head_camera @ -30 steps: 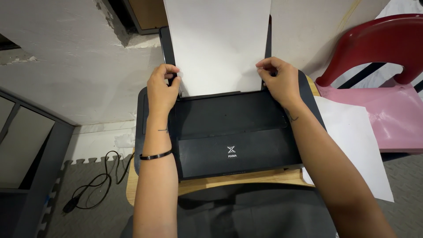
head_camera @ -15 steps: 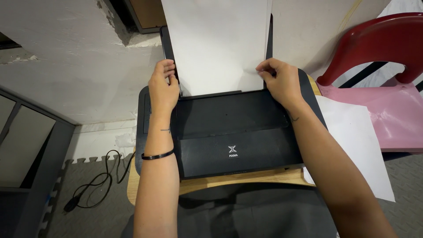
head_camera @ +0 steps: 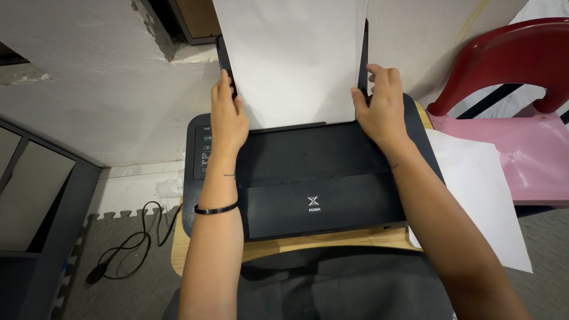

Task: The person loads multiple sheets of white paper into the input tray of a black Pigma printer. They repeatedly pick up sheets from a nearby stack, align them, and insert them into the tray, then remove and reinsert them several times.

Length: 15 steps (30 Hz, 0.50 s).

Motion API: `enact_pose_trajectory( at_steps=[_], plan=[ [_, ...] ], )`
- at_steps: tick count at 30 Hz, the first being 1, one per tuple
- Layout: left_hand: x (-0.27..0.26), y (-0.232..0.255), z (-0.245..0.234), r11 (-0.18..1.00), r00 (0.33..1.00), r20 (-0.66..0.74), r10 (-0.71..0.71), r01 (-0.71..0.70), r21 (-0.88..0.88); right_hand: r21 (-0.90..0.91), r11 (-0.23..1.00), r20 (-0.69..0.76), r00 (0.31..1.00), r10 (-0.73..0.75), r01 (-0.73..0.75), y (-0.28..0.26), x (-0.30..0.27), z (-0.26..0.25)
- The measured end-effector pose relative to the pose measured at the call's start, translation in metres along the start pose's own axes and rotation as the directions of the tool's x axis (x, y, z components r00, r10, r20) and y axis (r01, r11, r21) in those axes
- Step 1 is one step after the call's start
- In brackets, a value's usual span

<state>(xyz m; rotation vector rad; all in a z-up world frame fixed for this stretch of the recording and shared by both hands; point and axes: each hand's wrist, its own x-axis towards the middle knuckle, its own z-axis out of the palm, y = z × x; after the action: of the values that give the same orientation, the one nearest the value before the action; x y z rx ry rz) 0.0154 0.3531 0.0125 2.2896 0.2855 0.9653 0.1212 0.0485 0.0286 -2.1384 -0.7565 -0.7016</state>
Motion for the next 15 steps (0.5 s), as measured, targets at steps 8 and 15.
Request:
enact_pose_trajectory(
  at_steps=[8,15],
  plan=[
    [-0.004,0.013,0.000,1.000,0.998,0.065,-0.028,0.028,-0.009,-0.324,0.942,0.040,0.996,-0.075,0.084,0.000,-0.007,0.011],
    [0.001,0.020,0.001,0.984,0.989,0.072,-0.131,0.120,0.134,-0.209,0.962,0.054,0.980,0.192,-0.176,-0.004,0.007,0.010]
  ],
)
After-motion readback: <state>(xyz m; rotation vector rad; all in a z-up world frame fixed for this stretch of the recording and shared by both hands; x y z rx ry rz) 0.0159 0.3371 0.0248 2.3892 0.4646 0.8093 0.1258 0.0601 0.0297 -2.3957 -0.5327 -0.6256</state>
